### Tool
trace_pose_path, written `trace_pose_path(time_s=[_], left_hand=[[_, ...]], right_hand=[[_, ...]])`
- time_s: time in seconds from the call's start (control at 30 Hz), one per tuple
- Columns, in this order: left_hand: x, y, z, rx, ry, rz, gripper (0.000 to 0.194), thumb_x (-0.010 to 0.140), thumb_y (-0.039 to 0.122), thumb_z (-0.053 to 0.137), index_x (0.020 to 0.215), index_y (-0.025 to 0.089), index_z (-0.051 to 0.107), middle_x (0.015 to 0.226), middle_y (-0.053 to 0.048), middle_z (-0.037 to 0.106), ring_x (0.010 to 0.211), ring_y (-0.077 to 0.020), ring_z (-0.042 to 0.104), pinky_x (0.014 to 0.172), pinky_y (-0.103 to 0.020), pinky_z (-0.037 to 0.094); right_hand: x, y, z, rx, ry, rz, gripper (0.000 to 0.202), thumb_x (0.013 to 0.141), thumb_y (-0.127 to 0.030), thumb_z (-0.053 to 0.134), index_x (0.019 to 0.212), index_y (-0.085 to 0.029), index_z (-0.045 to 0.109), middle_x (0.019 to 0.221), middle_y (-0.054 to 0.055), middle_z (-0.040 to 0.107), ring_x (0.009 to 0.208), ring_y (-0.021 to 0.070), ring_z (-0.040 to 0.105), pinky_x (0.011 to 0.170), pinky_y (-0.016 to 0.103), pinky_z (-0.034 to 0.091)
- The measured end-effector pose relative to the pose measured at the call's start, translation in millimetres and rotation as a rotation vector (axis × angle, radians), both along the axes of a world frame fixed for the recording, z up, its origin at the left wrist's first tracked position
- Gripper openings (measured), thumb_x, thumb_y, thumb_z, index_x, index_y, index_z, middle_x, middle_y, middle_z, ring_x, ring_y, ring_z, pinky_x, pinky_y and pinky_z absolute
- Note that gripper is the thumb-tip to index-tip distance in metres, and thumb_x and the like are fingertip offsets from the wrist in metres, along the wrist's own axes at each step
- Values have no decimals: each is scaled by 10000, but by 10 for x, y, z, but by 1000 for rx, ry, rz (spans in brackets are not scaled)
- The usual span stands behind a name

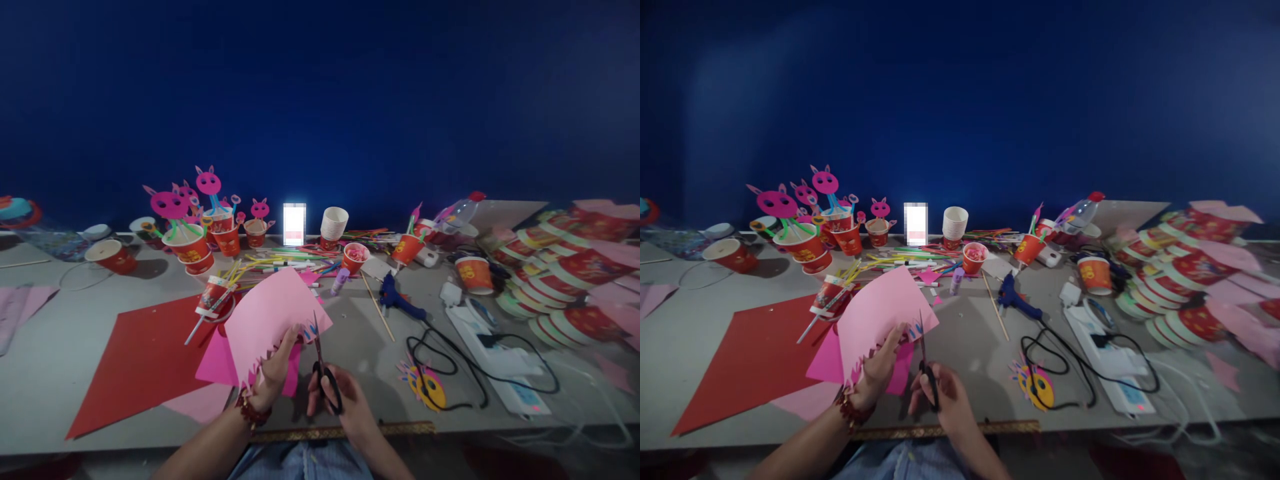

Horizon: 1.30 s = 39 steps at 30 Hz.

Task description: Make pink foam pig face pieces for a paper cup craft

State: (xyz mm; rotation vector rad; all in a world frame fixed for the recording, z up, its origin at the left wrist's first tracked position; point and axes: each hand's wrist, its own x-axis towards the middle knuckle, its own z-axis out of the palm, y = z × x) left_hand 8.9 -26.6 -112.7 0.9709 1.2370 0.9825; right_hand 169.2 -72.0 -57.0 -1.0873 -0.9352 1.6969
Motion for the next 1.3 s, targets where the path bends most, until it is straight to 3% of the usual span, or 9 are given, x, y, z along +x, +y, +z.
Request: trace_pose_path(time_s=[0.13, 0.27, 0.37, 0.6, 0.7, 0.87, 1.0, 1.17, 1.3], left_hand=[[-25, 22, -13, 30, 68, 27, 309, 991, 221, 469, 1228, 180, 664, 1410, -93, 582, 1357, -234, 472, 1183, -330, 302], [-41, 82, -30, -1, 125, 31, 268, 976, 318, 569, 1215, 215, 630, 1330, -103, 597, 1159, -234, 599, 1005, -421, 502], [-34, 73, -26, -9, 139, 29, 286, 972, 368, 584, 1219, 227, 612, 1303, -89, 595, 1080, -224, 624, 909, -431, 553], [-36, 21, -7, -21, 139, 32, 432, 898, 184, 487, 1291, 180, 665, 1372, -52, 635, 1376, -221, 466, 1147, -228, 352], [-47, 38, -1, -31, 133, 35, 422, 887, 201, 522, 1280, 188, 675, 1352, -58, 648, 1368, -241, 477, 1143, -238, 370], [-51, 74, 4, -36, 115, 61, 283, 976, 339, 570, 1221, 208, 626, 1331, -100, 595, 1148, -241, 606, 986, -450, 516], [-52, 70, 3, -40, 90, 60, 264, 985, 351, 561, 1212, 229, 616, 1304, -95, 598, 1075, -211, 625, 918, -420, 550], [-58, 13, -12, -34, 62, 51, 303, 992, 338, 488, 1127, 230, 737, 1307, -59, 650, 1209, -232, 580, 1043, -318, 462], [-103, 53, -50, -41, 51, 42, 257, 984, 364, 554, 1187, 235, 644, 1321, -93, 604, 1128, -221, 611, 974, -427, 520]], right_hand=[[0, 0, -14, -16, 11, -8, 565, 725, -714, 724, 656, -206, 486, 446, -50, 489, 396, 114, 514, 407, 212, 271], [0, 2, 3, -25, 23, 0, 578, 713, -724, 726, 653, -211, 468, 456, -53, 496, 398, 113, 526, 436, 217, 360], [7, -1, 16, -45, 20, -16, 569, 701, -714, 744, 671, -198, 507, 518, -26, 562, 425, 122, 566, 452, 222, 401], [38, -15, -25, -43, 14, -14, 559, 695, -694, 762, 673, -183, 537, 569, -23, 576, 411, 111, 570, 454, 219, 440], [58, -18, -50, -42, 13, -19, 560, 682, -687, 775, 670, -178, 542, 618, -11, 597, 418, 112, 580, 447, 220, 443], [88, -20, -79, -38, 20, -20, 560, 666, -681, 787, 667, -177, 542, 639, -10, 606, 421, 112, 578, 447, 225, 451], [101, -29, -100, -26, 25, -21, 545, 686, -662, 786, 665, -178, 537, 639, -10, 602, 427, 113, 579, 444, 226, 452], [121, -34, -90, -3, 26, -14, 544, 706, -655, 775, 654, -179, 516, 641, -11, 599, 419, 110, 578, 429, 222, 450], [147, -39, -77, 10, 11, -2, 540, 718, -652, 768, 656, -175, 522, 647, -9, 598, 413, 102, 570, 431, 221, 453]])
